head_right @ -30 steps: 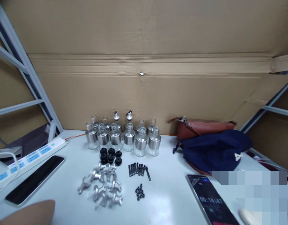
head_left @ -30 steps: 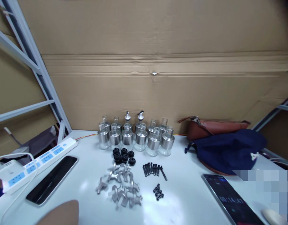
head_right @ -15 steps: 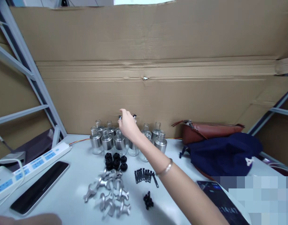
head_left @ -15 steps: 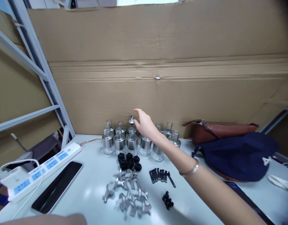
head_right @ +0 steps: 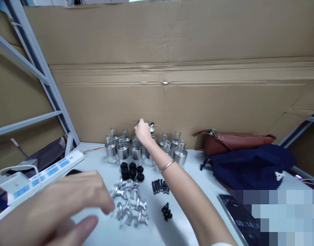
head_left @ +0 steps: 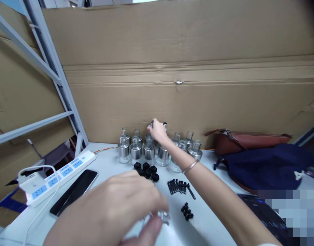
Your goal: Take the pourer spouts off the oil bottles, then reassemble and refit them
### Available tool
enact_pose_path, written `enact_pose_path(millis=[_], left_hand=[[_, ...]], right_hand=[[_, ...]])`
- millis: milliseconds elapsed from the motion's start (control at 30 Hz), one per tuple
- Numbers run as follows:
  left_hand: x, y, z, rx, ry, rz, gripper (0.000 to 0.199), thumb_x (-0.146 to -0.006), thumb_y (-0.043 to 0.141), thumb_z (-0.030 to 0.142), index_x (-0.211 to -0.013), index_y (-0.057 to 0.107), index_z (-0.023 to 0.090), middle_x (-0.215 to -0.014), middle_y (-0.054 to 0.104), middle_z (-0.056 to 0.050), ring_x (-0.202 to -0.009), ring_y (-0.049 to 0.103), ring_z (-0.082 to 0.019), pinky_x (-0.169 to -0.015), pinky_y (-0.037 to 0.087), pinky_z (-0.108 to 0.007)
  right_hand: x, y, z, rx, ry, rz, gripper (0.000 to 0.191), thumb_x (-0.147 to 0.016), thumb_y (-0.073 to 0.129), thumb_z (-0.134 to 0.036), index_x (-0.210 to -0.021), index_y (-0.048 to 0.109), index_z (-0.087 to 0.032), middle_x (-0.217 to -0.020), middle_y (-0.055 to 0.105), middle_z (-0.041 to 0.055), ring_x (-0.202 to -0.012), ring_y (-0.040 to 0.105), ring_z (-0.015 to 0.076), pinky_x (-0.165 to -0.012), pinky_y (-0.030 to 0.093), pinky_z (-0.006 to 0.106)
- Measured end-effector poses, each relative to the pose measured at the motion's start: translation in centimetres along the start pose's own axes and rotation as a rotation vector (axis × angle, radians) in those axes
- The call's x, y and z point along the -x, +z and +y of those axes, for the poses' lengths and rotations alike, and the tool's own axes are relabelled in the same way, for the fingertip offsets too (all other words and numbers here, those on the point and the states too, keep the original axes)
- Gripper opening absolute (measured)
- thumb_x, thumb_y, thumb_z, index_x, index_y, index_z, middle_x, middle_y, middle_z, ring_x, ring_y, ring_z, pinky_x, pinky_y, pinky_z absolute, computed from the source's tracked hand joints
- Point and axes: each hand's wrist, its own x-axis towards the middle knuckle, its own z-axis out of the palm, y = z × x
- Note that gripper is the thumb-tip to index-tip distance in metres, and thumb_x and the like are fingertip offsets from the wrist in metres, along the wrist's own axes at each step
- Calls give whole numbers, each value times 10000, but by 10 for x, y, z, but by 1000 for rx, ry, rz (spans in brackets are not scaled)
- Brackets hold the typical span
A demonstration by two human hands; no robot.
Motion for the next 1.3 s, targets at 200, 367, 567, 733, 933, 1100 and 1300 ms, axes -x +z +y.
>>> enact_pose_path(millis=[200, 367, 567, 733, 933, 1100, 1300], left_hand=[[-29, -4, -50, -20, -370, -228, 184, -938, 445, 372, -989, 550, 229, -909, 674, -5, -817, 640, -180, -702, 486, -291], [-63, 31, -83, 89, -272, 268, 460, -851, 619, 422, -1226, 435, 229, -1302, 530, -87, -1212, 506, -245, -1019, 419, -399], [-83, 65, -84, 572, -218, 113, 758, -650, 795, 363, -1289, 427, 188, -1276, 558, -123, -1150, 554, -301, -948, 480, -430], [-82, 69, -95, 655, -182, -241, 501, -589, 796, 298, -1031, 616, 146, -902, 655, -45, -845, 615, -222, -747, 509, -346], [-81, 71, -91, 692, -223, -312, 315, -617, 758, 249, -850, 572, 147, -777, 579, 4, -688, 530, -139, -618, 450, -262], [-82, 72, -90, 725, -162, -339, 350, -635, 774, 309, -850, 544, 156, -772, 538, 15, -703, 499, -131, -655, 434, -257], [-82, 75, -96, 696, -165, -325, 432, -607, 793, 395, -833, 509, 160, -784, 490, 13, -702, 470, -132, -616, 416, -248]], right_hand=[[19, -53, -8, -143, -209, 254, 380, -915, 459, -204, -1287, 391, -171, -1179, 600, 141, -1081, 585, 261, -922, 452, 406], [58, -88, -17, -502, -548, 524, 340, -967, 393, -298, -1301, 335, -280, -1091, 552, 76, -961, 608, 224, -879, 486, 438], [109, -94, -14, -700, -574, 297, 315, -990, 407, -346, -1297, 357, -293, -995, 532, 45, -823, 600, 187, -805, 518, 396], [124, -84, 0, -742, -562, 63, 420, -981, 460, -342, -1368, 301, -305, -1015, 534, 39, -839, 603, 179, -785, 518, 377], [129, -79, -3, -916, -402, 165, 351, -978, 450, -401, -1304, 359, -312, -933, 540, 2, -659, 595, 135, -700, 529, 341], [130, -83, -11, -1181, -271, 110, 308, -917, 551, -459, -1147, 429, -294, -859, 561, -24, -569, 576, 110, -548, 514, 269], [129, -84, -12, -1276, -178, 83, 302, -909, 556, -479, -1088, 428, -272, -803, 564, -40, -512, 569, 93, -460, 478, 224]])
